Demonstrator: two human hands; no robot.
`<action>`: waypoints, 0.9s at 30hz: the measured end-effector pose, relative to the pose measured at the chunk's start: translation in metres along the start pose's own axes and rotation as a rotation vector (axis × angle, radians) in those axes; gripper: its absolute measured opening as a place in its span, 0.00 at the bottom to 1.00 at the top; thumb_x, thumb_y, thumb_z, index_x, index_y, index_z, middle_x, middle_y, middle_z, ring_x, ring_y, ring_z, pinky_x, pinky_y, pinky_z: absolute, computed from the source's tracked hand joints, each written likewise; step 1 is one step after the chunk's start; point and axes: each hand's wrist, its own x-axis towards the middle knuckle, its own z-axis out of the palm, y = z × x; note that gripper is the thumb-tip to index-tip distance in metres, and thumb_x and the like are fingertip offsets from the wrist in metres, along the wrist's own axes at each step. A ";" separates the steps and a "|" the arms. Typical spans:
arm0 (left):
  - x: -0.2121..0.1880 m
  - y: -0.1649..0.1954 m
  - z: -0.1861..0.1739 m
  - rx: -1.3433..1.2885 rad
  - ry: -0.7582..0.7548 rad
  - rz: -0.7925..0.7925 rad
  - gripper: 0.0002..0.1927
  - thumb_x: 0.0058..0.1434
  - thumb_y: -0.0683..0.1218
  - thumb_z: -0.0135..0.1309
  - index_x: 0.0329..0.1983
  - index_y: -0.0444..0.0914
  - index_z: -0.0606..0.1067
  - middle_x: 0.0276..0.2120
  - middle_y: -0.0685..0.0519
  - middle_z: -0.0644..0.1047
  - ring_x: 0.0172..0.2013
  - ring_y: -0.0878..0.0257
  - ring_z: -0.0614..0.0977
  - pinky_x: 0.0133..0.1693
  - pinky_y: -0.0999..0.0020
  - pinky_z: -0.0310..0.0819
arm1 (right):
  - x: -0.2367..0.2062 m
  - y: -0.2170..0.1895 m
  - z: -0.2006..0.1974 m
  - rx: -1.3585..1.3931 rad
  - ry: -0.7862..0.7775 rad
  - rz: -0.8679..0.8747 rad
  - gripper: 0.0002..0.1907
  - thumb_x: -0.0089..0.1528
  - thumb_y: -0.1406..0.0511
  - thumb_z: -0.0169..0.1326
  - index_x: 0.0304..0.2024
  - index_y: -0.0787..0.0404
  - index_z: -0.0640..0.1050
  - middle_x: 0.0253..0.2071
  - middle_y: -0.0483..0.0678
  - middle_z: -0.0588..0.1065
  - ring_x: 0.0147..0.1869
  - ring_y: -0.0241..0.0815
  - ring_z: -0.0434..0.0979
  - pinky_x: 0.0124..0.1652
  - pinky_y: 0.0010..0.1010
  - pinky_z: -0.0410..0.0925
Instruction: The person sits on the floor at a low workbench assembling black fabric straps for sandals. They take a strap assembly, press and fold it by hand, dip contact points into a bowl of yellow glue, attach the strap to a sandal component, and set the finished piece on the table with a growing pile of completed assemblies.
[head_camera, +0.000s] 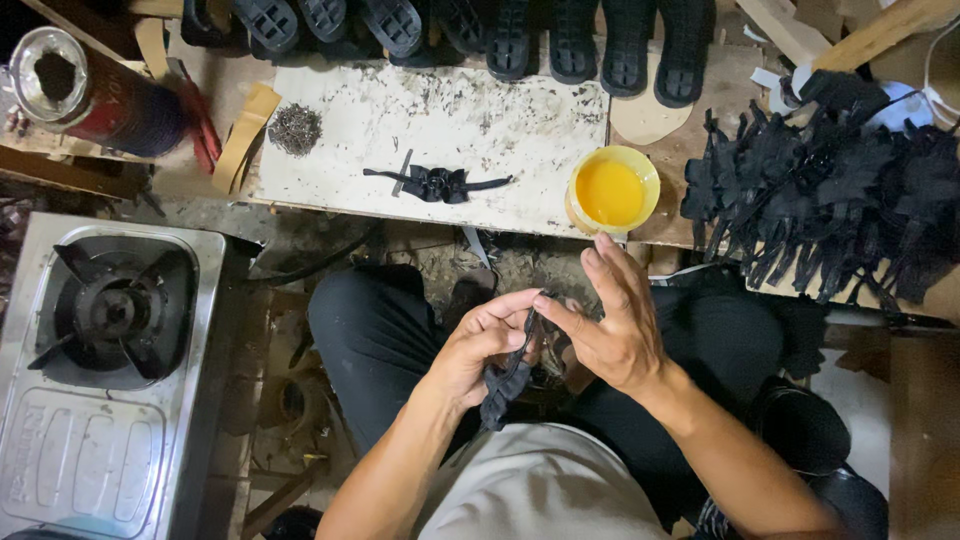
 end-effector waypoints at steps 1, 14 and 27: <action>0.000 0.001 -0.001 -0.006 -0.013 -0.002 0.28 0.59 0.36 0.54 0.64 0.30 0.72 0.41 0.49 0.80 0.33 0.65 0.78 0.37 0.73 0.72 | 0.001 -0.001 0.000 -0.028 0.003 0.000 0.23 0.58 0.75 0.61 0.53 0.48 0.84 0.72 0.53 0.58 0.77 0.62 0.59 0.71 0.53 0.61; 0.004 -0.006 -0.009 0.032 0.098 -0.014 0.22 0.61 0.35 0.53 0.60 0.29 0.74 0.45 0.47 0.82 0.38 0.66 0.81 0.41 0.73 0.75 | 0.000 0.005 0.002 -0.088 -0.031 -0.004 0.20 0.61 0.72 0.63 0.55 0.52 0.84 0.71 0.57 0.58 0.76 0.63 0.59 0.71 0.51 0.59; 0.010 -0.012 -0.018 0.149 0.181 0.082 0.17 0.63 0.34 0.54 0.56 0.29 0.76 0.44 0.48 0.83 0.39 0.66 0.81 0.42 0.73 0.76 | 0.012 0.006 -0.002 -0.182 -0.015 0.153 0.19 0.57 0.74 0.60 0.49 0.54 0.84 0.69 0.64 0.62 0.72 0.66 0.62 0.68 0.50 0.61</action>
